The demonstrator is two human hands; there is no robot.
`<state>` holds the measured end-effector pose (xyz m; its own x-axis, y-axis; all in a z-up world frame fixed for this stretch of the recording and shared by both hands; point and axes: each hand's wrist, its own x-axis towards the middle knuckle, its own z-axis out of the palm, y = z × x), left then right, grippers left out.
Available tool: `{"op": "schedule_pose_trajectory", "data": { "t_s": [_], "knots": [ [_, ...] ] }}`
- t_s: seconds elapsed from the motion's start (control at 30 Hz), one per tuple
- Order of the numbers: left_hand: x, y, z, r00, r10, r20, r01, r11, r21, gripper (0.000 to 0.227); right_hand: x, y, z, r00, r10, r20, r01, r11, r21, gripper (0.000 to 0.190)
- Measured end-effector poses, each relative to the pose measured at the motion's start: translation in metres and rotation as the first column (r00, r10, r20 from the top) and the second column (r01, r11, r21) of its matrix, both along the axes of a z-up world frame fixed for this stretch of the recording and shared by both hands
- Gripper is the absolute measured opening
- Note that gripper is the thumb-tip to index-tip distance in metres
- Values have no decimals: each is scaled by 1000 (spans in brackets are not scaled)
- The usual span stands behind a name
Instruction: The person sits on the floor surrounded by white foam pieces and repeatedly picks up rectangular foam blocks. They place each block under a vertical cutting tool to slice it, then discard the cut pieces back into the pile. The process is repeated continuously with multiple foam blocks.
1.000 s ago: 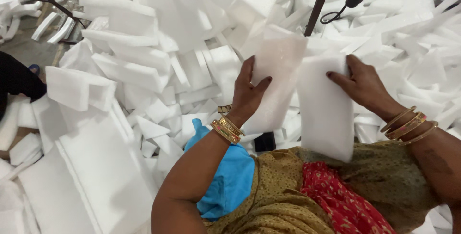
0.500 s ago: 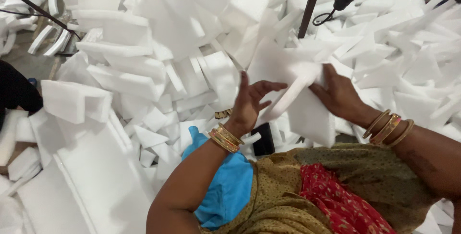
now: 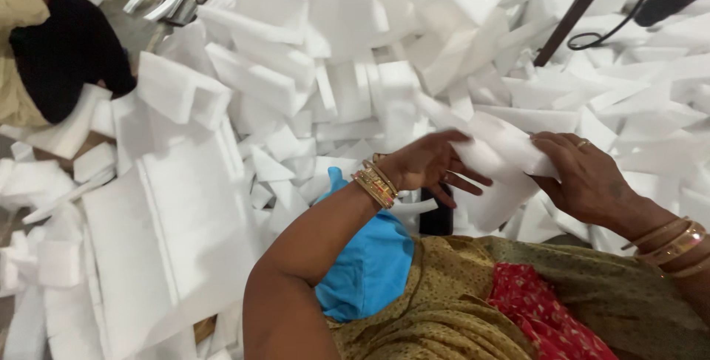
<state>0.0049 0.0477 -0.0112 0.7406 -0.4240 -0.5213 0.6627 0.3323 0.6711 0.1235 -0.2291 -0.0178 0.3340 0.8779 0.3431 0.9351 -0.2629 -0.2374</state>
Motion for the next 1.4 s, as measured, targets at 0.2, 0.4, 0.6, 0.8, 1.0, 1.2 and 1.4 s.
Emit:
{"op": "schedule_pose_trajectory", "data": {
  "t_s": [0.2, 0.4, 0.6, 0.8, 1.0, 1.2, 1.4],
  "knots": [
    [-1, -16, -13, 955, 296, 30, -296, 955, -16, 98, -8, 7, -3, 971, 230, 64, -238, 950, 204, 70],
    [3, -17, -23, 920, 383, 88, -385, 923, 18, 89, -8, 7, 2, 968, 248, 39, -251, 946, 204, 71],
    [0, -12, -25, 905, 423, 46, -422, 906, -23, 77, -10, 5, 1, 970, 231, 80, -240, 963, 124, 72],
    [-3, -4, -34, 875, 483, 32, -484, 873, 55, 59, -15, 7, 9, 967, 225, 118, -240, 961, 134, 68],
    [-14, 26, -45, 838, 519, 169, -529, 849, 17, 57, 5, -5, 4, 929, -361, -81, 366, 928, 67, 53],
    [-28, 29, -43, 818, 542, 194, -533, 840, -100, 76, 34, -9, -9, 764, -496, -412, 586, 801, 124, 52],
    [-24, -9, -9, 867, 488, 99, -498, 851, 164, 75, 10, 6, 1, 666, -459, -588, 522, 850, -73, 66]
  ]
}}
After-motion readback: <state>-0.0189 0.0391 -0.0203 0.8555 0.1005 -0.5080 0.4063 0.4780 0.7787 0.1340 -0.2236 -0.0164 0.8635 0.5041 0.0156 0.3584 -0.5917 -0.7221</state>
